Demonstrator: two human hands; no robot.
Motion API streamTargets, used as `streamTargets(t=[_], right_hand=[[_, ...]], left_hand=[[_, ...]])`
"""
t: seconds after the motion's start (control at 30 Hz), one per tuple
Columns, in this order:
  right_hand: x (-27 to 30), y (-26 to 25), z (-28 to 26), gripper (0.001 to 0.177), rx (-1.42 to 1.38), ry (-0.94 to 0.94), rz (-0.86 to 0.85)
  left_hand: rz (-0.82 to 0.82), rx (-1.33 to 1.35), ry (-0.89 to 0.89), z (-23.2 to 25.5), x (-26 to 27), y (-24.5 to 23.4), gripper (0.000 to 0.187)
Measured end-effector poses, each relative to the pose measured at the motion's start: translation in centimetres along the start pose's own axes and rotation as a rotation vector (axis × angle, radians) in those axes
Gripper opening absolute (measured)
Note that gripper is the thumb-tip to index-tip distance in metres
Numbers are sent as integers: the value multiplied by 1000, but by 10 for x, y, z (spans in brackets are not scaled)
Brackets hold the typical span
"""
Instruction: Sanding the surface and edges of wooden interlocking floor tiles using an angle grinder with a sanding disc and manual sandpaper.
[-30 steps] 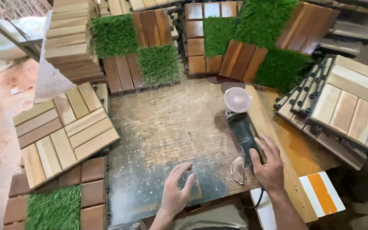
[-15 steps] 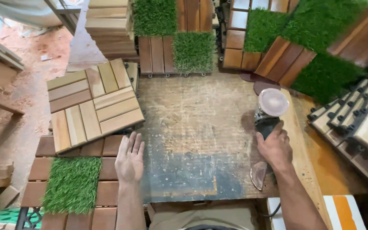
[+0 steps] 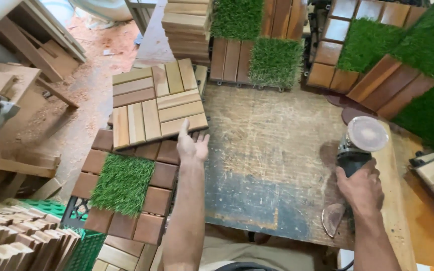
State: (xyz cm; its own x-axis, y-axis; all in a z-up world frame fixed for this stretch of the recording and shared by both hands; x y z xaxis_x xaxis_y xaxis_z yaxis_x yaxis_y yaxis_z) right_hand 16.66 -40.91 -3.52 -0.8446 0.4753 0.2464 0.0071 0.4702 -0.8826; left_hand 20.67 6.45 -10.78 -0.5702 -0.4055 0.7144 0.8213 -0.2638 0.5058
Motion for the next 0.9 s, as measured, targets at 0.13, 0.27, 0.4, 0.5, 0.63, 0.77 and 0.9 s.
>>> streamTargets(t=[0.13,0.27,0.4,0.5,0.63,0.77,0.9], right_hand=[[-1,1,3,84,-35,-47,29],[-5,4,1,88,-42,-163,153],[-9,19,20,86,54,-439,486],[-9,27,20,70,120,-569,615],[32,32,-19,55,122,-808,866],[44,70,-67,37,-107,-951,679],[103,107,-190,50,-478,-283,-414]], left_hand=[[121,56,103,-8,-10,-17,27],[251,-141,102,-7,-24,-45,38],[192,-99,63,-22,-39,-60,22],[93,-87,33,-12,-9,-60,13],[-57,-171,0,0,25,-77,49],[-167,-491,140,53,86,-86,61],[43,-998,432,136,116,-98,37]])
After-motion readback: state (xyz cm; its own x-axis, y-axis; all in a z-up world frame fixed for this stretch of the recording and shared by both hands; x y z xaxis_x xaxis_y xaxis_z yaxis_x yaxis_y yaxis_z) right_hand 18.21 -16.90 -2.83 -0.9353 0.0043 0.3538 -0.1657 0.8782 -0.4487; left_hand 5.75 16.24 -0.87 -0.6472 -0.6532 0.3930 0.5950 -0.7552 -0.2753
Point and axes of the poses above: each hand's wrist, its own x-axis away from the middle knuckle, its own y-axis out of the palm, z = x × y, the point moved 8 cm from there along -x, towards the middle knuckle, and after that the axes turned 9 degrees about -x, right-handed, at the moved point
